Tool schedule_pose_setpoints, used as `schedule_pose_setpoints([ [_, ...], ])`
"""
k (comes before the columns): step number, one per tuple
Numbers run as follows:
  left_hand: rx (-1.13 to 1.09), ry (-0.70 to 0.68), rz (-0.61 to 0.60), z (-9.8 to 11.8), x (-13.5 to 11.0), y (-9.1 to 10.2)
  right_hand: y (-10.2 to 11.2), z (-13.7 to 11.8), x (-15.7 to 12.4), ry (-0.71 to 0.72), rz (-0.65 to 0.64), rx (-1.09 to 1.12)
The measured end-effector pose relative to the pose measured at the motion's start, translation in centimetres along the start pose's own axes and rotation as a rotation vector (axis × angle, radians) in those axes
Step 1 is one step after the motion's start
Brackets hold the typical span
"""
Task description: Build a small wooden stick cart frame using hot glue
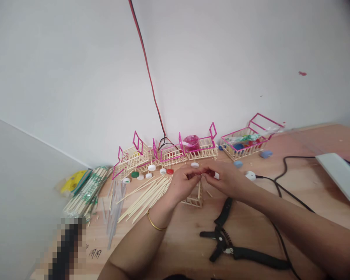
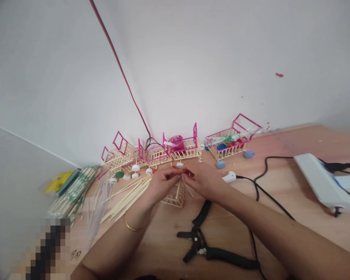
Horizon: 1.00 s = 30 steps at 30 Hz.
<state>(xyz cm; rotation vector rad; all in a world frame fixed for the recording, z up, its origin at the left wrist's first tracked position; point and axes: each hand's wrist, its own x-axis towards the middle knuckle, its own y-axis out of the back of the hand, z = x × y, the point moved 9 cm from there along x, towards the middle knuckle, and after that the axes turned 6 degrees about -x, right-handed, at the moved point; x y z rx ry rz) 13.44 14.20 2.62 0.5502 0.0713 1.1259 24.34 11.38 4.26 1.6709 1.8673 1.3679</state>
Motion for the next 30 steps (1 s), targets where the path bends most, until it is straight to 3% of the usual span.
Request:
schedule_pose_setpoints([
  [30,-0.006,-0.003,0.004,-0.02,0.05,0.07,0.09,-0.15,0.06,0.003,-0.001,-0.021],
])
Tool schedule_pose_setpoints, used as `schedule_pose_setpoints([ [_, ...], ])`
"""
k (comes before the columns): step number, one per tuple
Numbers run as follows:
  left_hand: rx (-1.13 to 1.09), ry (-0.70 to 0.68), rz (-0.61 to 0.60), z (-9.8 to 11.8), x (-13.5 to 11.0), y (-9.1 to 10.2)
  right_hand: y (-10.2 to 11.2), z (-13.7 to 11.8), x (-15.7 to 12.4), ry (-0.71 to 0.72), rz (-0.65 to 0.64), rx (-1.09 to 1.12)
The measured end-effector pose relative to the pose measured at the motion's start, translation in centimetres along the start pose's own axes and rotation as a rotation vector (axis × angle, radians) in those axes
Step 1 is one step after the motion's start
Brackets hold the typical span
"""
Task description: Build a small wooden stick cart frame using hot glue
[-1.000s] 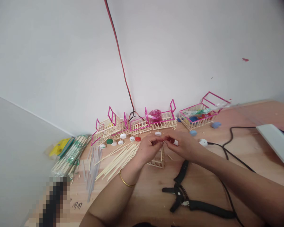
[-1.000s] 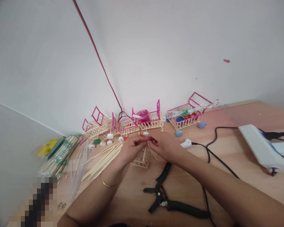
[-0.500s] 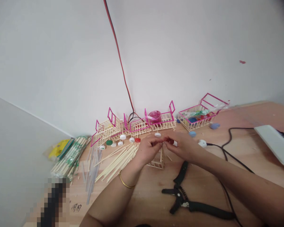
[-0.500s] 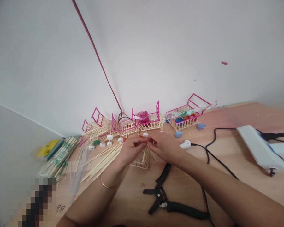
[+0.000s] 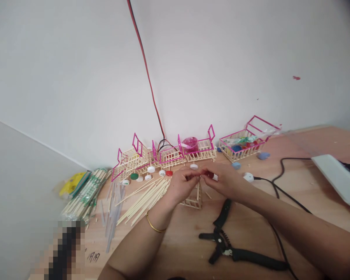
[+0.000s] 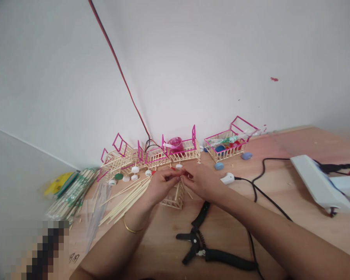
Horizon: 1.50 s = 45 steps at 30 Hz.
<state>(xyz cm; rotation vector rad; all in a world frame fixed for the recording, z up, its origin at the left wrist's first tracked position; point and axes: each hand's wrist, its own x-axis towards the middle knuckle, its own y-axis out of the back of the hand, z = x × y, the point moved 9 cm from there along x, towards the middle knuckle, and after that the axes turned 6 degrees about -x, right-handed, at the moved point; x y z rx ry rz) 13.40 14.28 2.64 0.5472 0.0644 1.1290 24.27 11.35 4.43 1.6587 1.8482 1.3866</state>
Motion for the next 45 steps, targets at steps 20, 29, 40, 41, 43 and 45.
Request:
schedule_pose_setpoints([
  [20,0.034,-0.037,0.008,0.6,0.0,0.3,0.2,-0.2,0.0,0.020,0.024,0.012],
  [29,0.070,0.009,0.062,0.9,-0.2,0.9,0.3,-0.3,0.0,0.005,0.028,0.037],
  [40,0.129,-0.024,0.055,1.2,-0.3,0.8,0.3,0.0,-0.1,0.003,0.044,-0.011],
  [41,0.121,-0.021,0.060,1.1,-0.3,0.8,0.3,-0.1,-0.1,0.002,0.039,-0.008],
  [43,0.099,-0.009,0.081,1.0,-0.3,1.0,0.3,0.0,-0.1,-0.005,0.030,-0.001],
  [45,0.072,-0.017,0.123,0.9,-0.3,1.5,0.3,0.0,-0.1,-0.005,0.027,0.004],
])
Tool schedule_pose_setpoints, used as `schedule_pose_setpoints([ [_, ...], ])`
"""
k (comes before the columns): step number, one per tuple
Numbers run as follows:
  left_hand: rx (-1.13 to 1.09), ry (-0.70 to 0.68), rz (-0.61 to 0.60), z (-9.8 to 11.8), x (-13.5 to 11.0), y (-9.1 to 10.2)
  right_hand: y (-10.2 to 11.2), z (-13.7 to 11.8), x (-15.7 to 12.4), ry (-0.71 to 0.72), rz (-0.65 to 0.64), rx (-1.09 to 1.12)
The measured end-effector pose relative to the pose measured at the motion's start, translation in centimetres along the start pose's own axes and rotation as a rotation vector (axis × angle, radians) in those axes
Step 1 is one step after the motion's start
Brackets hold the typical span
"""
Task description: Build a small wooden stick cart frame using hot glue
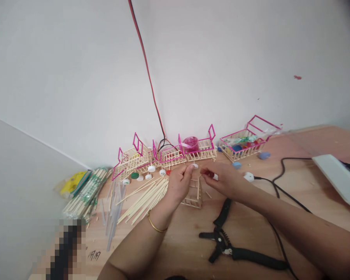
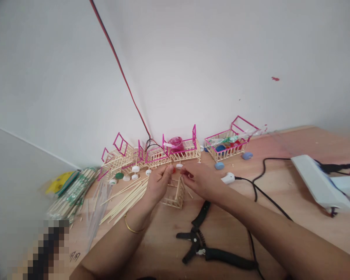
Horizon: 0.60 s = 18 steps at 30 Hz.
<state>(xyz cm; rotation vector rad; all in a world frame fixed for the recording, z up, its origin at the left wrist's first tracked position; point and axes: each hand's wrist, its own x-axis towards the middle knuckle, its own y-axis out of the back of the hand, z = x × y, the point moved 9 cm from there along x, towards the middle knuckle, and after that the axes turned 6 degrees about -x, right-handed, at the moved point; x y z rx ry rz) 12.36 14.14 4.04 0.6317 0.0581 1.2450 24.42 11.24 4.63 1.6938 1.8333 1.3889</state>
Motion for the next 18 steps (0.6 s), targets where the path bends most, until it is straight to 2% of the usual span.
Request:
schedule_pose_setpoints([
  [3,-0.028,-0.025,0.080,0.0,0.1,0.8,-0.1,0.0,0.0,0.012,0.000,0.001],
  [5,0.007,-0.039,0.083,0.1,0.3,0.9,-0.1,0.1,-0.1,0.017,0.001,0.003],
  [13,0.196,-0.047,-0.103,0.2,0.6,-0.1,-0.1,0.0,0.0,0.012,-0.008,0.004],
  [18,0.181,-0.033,-0.180,-0.2,0.5,-0.7,0.0,-0.1,0.0,0.022,-0.006,-0.005],
])
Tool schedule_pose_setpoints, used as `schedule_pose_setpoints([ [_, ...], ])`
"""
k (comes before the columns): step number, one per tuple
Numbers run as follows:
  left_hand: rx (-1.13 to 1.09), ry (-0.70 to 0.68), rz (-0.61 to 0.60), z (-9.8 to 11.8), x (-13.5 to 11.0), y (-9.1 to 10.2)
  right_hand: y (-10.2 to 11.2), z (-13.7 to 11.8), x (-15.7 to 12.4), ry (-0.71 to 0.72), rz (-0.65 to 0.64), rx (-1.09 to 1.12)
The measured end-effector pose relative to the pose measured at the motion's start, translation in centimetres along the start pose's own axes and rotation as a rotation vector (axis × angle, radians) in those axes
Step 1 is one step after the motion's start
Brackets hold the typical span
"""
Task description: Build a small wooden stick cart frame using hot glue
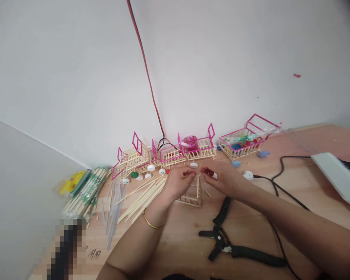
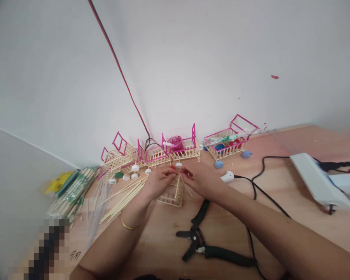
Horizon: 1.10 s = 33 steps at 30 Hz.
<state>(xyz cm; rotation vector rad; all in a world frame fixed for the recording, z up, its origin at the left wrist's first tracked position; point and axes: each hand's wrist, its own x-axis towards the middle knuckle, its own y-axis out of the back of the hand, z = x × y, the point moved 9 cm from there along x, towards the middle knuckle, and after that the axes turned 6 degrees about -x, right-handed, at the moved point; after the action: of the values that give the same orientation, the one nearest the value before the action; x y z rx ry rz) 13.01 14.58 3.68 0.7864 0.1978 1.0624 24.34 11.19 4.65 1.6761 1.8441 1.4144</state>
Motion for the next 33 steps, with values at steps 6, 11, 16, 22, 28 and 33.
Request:
schedule_pose_setpoints([
  [6,-0.033,-0.017,-0.033,0.0,-0.1,-0.7,0.0,0.0,0.0,-0.019,-0.009,0.003],
  [11,-0.064,0.001,-0.018,-0.2,-0.1,-0.7,-0.1,0.0,0.0,-0.012,-0.004,0.004],
  [16,-0.057,0.004,-0.008,0.1,-0.2,-0.7,-0.3,0.0,0.0,-0.008,-0.012,0.009],
  [22,-0.051,-0.015,0.042,1.0,-0.3,-0.3,-0.2,-0.1,0.1,-0.016,-0.019,0.000],
  [28,-0.102,-0.023,0.068,1.1,-0.3,-0.5,-0.3,0.0,0.0,-0.014,-0.023,-0.011],
  [33,-0.156,-0.022,0.076,0.8,-0.4,-0.7,-0.2,-0.1,0.0,0.000,-0.016,-0.018],
])
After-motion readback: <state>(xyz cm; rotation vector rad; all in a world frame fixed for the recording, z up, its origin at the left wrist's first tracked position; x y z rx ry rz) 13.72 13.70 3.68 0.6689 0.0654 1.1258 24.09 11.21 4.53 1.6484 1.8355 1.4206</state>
